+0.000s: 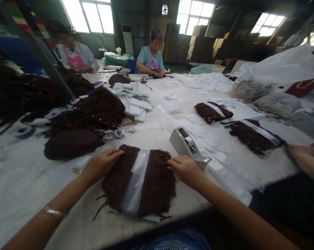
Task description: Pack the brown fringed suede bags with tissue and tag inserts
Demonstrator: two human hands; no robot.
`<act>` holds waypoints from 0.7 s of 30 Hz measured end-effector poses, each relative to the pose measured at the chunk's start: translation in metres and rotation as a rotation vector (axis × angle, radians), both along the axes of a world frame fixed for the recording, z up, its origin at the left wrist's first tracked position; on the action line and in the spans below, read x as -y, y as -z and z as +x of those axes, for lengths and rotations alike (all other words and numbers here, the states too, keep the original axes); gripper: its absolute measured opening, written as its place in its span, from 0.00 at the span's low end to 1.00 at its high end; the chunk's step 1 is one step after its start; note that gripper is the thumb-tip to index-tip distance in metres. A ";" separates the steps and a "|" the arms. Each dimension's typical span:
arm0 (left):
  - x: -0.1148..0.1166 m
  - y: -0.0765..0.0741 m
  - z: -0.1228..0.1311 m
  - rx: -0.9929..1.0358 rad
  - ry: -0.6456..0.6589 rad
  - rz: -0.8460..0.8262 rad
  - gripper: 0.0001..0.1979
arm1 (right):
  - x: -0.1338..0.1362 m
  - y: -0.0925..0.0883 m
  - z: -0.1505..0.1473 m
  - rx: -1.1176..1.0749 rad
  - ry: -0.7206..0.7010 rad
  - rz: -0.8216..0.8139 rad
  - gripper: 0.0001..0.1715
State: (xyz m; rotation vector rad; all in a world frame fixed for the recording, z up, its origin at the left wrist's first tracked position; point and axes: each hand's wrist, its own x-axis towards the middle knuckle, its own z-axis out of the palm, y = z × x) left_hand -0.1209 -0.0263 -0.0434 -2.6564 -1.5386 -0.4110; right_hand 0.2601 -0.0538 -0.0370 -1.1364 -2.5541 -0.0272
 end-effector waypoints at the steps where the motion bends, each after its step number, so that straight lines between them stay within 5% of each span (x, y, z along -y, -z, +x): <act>1: 0.003 -0.001 -0.008 0.006 -0.069 0.002 0.19 | 0.003 -0.003 0.003 -0.021 0.056 -0.006 0.11; 5: -0.001 -0.013 0.001 0.107 -0.178 0.083 0.18 | -0.015 -0.014 -0.014 -0.186 0.161 -0.065 0.15; 9: -0.024 -0.013 0.031 0.074 0.135 -0.011 0.21 | -0.056 -0.020 -0.042 -0.106 0.225 -0.362 0.12; 11: -0.031 -0.008 0.032 -0.001 0.176 -0.066 0.27 | -0.065 -0.022 -0.046 -0.063 0.252 -0.447 0.09; 15: -0.033 -0.007 0.018 -0.066 0.096 -0.065 0.24 | -0.062 -0.022 -0.043 -0.185 0.275 -0.333 0.10; 21: -0.035 -0.025 0.015 -0.157 0.153 -0.118 0.12 | -0.056 -0.014 -0.039 -0.210 0.088 -0.214 0.07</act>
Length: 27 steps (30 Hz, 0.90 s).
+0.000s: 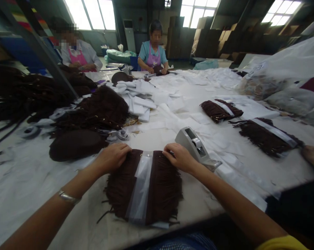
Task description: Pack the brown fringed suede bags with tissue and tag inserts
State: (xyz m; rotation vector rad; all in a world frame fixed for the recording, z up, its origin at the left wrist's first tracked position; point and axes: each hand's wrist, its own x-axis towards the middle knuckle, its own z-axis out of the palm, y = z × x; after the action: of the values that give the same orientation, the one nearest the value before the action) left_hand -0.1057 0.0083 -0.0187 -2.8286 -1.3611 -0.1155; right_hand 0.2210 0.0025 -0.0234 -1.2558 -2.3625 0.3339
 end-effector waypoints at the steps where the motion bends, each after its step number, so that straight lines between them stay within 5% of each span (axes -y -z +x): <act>1: -0.002 -0.002 -0.001 0.015 0.021 -0.023 0.11 | 0.000 0.000 0.000 0.057 -0.023 0.044 0.08; 9: -0.013 -0.015 -0.025 0.077 0.141 -0.126 0.10 | 0.005 -0.011 0.005 0.369 0.019 0.255 0.17; 14: -0.004 -0.010 -0.026 0.147 0.134 -0.093 0.11 | 0.005 -0.016 0.012 0.119 -0.115 0.072 0.13; 18: -0.006 -0.001 -0.013 0.227 0.116 -0.077 0.25 | 0.008 -0.010 0.006 -0.018 -0.062 -0.013 0.11; 22: -0.017 0.008 0.000 0.209 0.223 -0.065 0.18 | 0.014 -0.002 0.001 0.097 0.069 0.118 0.14; 27: -0.020 0.011 0.003 0.171 0.185 -0.057 0.11 | 0.018 -0.011 0.005 0.340 0.118 0.231 0.20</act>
State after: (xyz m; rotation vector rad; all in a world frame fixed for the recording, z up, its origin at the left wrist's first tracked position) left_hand -0.1030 0.0282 -0.0297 -3.0499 -1.1414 -0.3305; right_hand 0.2256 -0.0150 -0.0124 -1.4206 -2.4966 -0.2021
